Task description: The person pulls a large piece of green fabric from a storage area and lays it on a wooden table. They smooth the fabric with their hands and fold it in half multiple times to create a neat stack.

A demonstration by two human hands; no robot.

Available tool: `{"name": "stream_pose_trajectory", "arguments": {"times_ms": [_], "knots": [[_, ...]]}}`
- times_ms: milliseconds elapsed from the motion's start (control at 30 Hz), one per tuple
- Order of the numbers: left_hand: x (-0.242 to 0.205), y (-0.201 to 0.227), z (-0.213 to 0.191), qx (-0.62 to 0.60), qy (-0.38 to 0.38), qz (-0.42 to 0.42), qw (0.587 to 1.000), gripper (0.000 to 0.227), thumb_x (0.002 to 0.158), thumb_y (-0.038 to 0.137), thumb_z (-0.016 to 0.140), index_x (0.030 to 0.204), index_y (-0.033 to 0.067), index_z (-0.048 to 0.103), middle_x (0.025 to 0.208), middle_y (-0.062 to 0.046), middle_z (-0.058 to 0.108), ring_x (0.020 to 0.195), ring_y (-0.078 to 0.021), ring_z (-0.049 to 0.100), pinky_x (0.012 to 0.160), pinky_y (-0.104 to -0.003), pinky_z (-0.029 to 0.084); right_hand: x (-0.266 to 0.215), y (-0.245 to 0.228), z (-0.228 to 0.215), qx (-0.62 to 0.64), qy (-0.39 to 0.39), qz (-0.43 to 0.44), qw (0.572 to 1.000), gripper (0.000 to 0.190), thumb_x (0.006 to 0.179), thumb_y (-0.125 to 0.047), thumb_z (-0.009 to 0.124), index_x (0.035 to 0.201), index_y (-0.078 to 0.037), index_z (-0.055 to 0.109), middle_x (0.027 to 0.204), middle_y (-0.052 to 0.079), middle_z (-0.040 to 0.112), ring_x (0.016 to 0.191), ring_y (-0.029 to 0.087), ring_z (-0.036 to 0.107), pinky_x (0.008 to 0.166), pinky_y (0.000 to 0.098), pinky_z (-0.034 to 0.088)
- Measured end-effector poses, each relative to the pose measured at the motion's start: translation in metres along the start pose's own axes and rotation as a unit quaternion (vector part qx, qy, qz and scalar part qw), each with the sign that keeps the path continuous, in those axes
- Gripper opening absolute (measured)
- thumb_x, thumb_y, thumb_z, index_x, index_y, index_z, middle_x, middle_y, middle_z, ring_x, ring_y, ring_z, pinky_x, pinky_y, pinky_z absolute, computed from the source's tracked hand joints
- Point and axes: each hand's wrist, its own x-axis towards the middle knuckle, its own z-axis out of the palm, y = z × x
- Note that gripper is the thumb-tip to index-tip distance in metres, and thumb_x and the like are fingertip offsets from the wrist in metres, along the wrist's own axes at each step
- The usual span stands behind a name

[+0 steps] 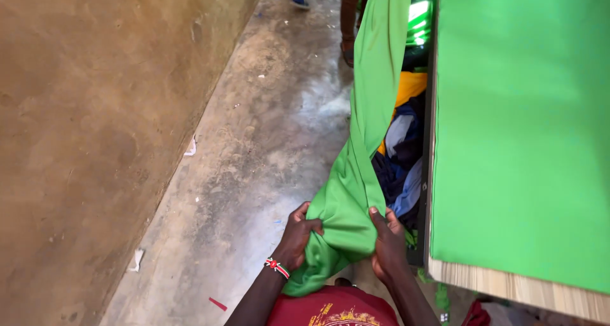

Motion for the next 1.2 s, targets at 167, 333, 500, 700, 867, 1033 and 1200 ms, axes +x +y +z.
{"name": "stream_pose_trajectory", "arguments": {"times_ms": [167, 333, 500, 700, 867, 1033, 1200], "knots": [[-0.023, 0.04, -0.04, 0.023, 0.023, -0.02, 0.999, 0.038, 0.059, -0.009, 0.054, 0.094, 0.004, 0.062, 0.079, -0.012, 0.064, 0.065, -0.0254, 0.059, 0.056, -0.038, 0.047, -0.038, 0.007, -0.013, -0.266, 0.043, -0.007, 0.963, 0.067, 0.084, -0.009, 0.065, 0.148, -0.019, 0.047, 0.144, 0.015, 0.051, 0.126, 0.034, 0.047, 0.096, 0.0542, 0.047], [-0.035, 0.051, -0.08, 0.084, 0.015, -0.028, 0.996, 0.017, 0.07, -0.005, 0.057, 0.078, 0.0091, 0.057, 0.07, -0.005, 0.056, 0.06, -0.0177, 0.051, 0.055, -0.032, 0.041, -0.056, 0.055, -0.036, -0.498, 0.036, 0.034, 0.866, 0.07, 0.087, -0.024, 0.057, 0.155, -0.013, 0.048, 0.137, 0.005, 0.073, 0.117, 0.02, 0.07, 0.097, 0.0364, 0.053], [-0.031, 0.036, -0.127, 0.183, 0.097, 0.03, 0.978, 0.024, 0.088, 0.014, 0.081, 0.075, 0.0085, 0.062, 0.065, -0.003, 0.06, 0.062, -0.0113, 0.052, 0.057, -0.032, 0.042, -0.082, 0.079, -0.043, -0.456, 0.175, -0.035, 0.872, 0.039, 0.092, -0.036, 0.069, 0.115, -0.006, 0.079, 0.113, 0.01, 0.082, 0.103, 0.021, 0.071, 0.09, 0.035, 0.05], [-0.03, 0.041, -0.17, 0.228, 0.168, 0.082, 0.955, 0.018, 0.077, 0.0, 0.072, 0.093, 0.0051, 0.065, 0.085, -0.011, 0.071, 0.075, -0.019, 0.063, 0.067, -0.034, 0.053, -0.092, 0.055, -0.029, -0.534, 0.167, 0.021, 0.828, 0.059, 0.1, -0.032, 0.045, 0.156, -0.011, 0.048, 0.06, 0.009, 0.055, 0.047, 0.016, 0.037, 0.048, 0.038, 0.041], [-0.016, 0.056, -0.19, 0.283, 0.192, 0.141, 0.929, 0.027, 0.072, 0.004, 0.076, 0.097, 0.0062, 0.067, 0.085, -0.008, 0.07, 0.076, -0.0182, 0.064, 0.071, -0.033, 0.052, -0.09, 0.045, -0.051, -0.581, 0.144, 0.059, 0.799, 0.064, 0.095, -0.02, 0.05, 0.158, -0.011, 0.044, 0.057, 0.006, 0.049, 0.048, 0.017, 0.037, 0.047, 0.0374, 0.032], [-0.014, 0.053, -0.201, 0.306, 0.208, 0.129, 0.92, 0.035, 0.073, 0.013, 0.085, 0.103, 0.007, 0.068, 0.092, -0.008, 0.072, 0.081, -0.0186, 0.065, 0.076, -0.033, 0.053, -0.106, 0.029, -0.033, -0.51, 0.184, -0.042, 0.839, 0.042, 0.092, -0.021, 0.046, 0.119, -0.014, 0.078, 0.06, 0.007, 0.046, 0.051, 0.017, 0.032, 0.054, 0.0391, 0.031], [0.031, 0.004, -0.246, 0.473, 0.216, 0.092, 0.85, 0.038, 0.07, 0.022, 0.079, 0.105, 0.0101, 0.07, 0.096, -0.014, 0.081, 0.087, -0.0323, 0.075, 0.079, -0.045, 0.056, -0.117, 0.013, 0.022, -0.463, 0.073, 0.0, 0.883, 0.059, 0.104, -0.026, 0.041, 0.162, -0.018, 0.038, 0.093, 0.02, 0.08, 0.046, 0.013, 0.036, 0.04, 0.0292, 0.032]]}}
